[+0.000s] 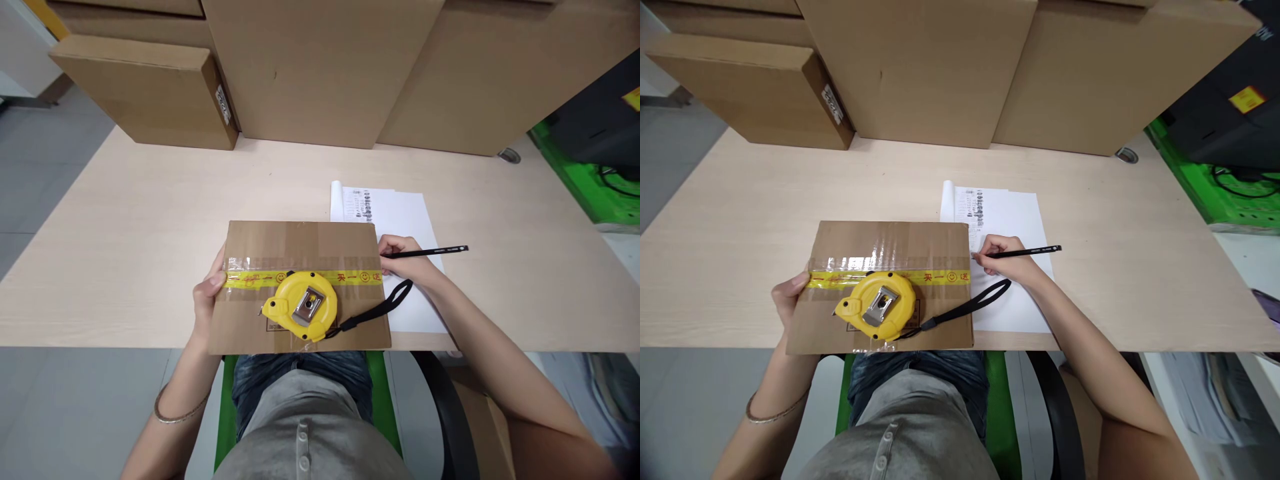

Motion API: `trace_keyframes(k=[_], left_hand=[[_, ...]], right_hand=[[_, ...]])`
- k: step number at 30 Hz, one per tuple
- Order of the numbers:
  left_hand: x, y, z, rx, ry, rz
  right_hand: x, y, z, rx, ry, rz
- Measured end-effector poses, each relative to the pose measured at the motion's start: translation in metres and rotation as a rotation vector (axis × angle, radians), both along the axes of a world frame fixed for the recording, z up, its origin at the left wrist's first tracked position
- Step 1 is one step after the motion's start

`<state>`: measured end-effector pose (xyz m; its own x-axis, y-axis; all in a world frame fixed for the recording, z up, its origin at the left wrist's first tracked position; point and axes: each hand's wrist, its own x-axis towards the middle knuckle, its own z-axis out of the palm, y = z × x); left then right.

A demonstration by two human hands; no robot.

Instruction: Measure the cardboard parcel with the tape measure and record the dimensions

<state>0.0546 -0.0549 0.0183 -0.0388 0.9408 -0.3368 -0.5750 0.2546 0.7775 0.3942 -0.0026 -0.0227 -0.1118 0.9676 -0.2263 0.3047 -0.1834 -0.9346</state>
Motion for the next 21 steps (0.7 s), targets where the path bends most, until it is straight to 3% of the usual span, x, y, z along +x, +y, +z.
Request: trace_keyframes(k=[10, 21], left_hand=[[0.0007, 0.0002, 0.0041, -0.007, 0.032, 0.014], [-0.0018, -0.0008, -0.0014, 0.007, -0.011, 0.043]], right_hand=[[0.0019, 0.0000, 0.0009, -0.002, -0.004, -0.014], [0.0001, -0.0006, 0.0050, -0.023, -0.006, -0.016]])
